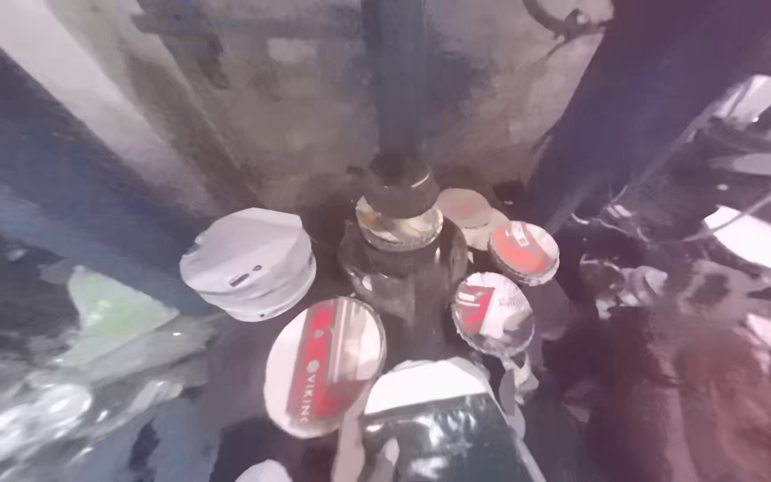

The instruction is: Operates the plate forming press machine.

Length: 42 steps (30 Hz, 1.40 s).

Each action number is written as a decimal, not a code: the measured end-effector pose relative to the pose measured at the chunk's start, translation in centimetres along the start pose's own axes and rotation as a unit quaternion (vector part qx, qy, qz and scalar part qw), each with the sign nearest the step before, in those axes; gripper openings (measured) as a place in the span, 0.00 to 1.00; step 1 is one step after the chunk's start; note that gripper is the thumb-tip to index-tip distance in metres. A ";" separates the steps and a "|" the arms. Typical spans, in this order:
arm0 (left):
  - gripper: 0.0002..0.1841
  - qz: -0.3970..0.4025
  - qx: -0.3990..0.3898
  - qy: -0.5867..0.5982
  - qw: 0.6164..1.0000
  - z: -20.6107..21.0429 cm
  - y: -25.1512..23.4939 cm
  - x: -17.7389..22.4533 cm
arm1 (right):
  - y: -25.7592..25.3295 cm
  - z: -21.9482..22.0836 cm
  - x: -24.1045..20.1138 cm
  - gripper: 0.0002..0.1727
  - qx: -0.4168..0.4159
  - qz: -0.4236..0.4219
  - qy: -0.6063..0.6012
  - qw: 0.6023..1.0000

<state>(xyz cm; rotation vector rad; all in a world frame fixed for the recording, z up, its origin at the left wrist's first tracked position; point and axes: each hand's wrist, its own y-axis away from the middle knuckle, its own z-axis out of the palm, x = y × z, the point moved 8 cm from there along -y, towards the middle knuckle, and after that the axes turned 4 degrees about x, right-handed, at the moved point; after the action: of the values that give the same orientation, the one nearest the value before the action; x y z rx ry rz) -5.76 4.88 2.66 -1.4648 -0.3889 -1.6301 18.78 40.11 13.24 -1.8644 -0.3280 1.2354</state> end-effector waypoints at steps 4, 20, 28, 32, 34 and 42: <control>0.34 0.004 0.022 0.005 1.000 -1.0 0.4 1.8 | 9.2 8.8 -12.9 0.10 -0.261 -0.277 -0.118 0.917; 0.35 0.032 0.082 -0.003 0.996 -5.5 0.9 3.8 | 14.6 17.9 -21.9 0.13 -0.334 -0.566 -0.063 0.751; 0.35 0.028 0.100 -0.017 0.995 -5.2 1.0 4.2 | 13.2 6.0 -18.2 0.10 -0.286 -0.490 -0.083 0.819; 0.35 -0.006 0.056 0.010 0.998 -4.0 0.2 2.2 | 16.3 4.2 -11.2 0.10 -0.383 -0.371 -0.025 0.846; 0.34 -0.010 0.038 0.013 0.999 -1.5 -1.0 1.8 | 14.9 3.7 -11.1 0.17 -0.427 -0.298 -0.075 0.850; 0.36 0.046 0.052 -0.086 0.994 4.0 -9.3 1.5 | 11.0 9.8 -12.9 0.25 -0.657 0.051 -0.233 0.715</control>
<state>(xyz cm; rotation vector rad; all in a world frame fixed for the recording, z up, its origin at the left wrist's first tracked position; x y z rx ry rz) -10.17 12.44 7.97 -1.5265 -0.4881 -1.3956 1.77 30.51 11.48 -2.6355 -1.7940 1.7320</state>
